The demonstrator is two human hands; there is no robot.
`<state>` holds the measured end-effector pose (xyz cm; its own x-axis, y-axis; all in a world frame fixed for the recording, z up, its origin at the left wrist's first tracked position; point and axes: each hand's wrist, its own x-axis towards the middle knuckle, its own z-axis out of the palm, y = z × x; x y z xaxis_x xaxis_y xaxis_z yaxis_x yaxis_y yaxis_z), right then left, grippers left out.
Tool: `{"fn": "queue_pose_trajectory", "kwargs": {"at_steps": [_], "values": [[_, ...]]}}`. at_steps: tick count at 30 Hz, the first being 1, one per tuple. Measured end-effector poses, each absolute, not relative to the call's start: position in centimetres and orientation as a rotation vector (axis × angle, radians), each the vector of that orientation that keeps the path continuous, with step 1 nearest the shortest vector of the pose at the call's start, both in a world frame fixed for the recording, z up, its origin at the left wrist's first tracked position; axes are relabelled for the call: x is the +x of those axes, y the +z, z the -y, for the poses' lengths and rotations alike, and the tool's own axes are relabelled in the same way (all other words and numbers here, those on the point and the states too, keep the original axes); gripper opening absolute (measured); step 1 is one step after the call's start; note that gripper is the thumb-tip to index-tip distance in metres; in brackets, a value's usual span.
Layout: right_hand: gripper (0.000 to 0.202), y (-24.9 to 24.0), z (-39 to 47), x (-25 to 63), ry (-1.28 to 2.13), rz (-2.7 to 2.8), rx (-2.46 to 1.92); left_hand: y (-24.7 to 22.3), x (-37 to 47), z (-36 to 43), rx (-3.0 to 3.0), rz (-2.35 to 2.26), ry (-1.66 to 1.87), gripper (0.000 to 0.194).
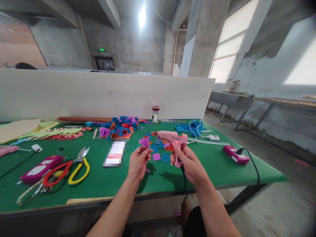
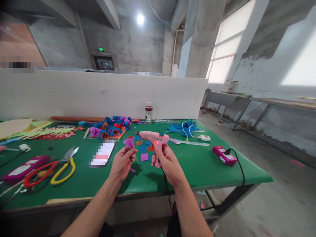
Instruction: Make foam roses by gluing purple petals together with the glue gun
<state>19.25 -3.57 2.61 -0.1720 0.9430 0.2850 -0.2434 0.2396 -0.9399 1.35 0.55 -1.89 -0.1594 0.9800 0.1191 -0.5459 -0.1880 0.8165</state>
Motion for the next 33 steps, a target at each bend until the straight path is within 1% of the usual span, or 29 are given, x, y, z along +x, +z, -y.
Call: {"fn": "queue_pose_trajectory", "kwargs": {"at_steps": [7, 14, 17, 22, 25, 30, 33], "values": [[0.042, 2.6, 3.5, 19.7, 1.172, 1.416, -0.865, -1.9, 1.2, -0.4, 0.862, -0.759, 1.669, 0.029], [0.037, 2.6, 3.8, 20.2, 1.155, 1.564, -0.878, -2.1, 1.5, -0.6, 0.909, -0.737, 1.651, 0.025], [0.038, 2.7, 4.0, 20.2, 1.135, 1.638, -0.87, -2.1, 1.6, -0.5, 0.918, -0.754, 1.638, 0.025], [0.039, 3.1, 4.7, 20.3, 0.996, 1.716, -0.913, -1.9, 1.6, -0.2, 0.93, -0.755, 1.632, 0.027], [0.035, 3.3, 5.0, 20.3, 0.907, 1.761, -0.957, -1.9, 1.7, -0.2, 0.93, -0.744, 1.635, 0.027], [0.022, 3.5, 5.3, 20.3, 0.754, 1.815, -1.002, -1.9, 1.7, -0.2, 0.949, -0.724, 1.636, 0.026], [0.02, 3.5, 5.3, 20.3, 0.736, 1.769, -0.959, -1.9, 1.7, -0.2, 0.958, -0.716, 1.64, 0.025]]}}
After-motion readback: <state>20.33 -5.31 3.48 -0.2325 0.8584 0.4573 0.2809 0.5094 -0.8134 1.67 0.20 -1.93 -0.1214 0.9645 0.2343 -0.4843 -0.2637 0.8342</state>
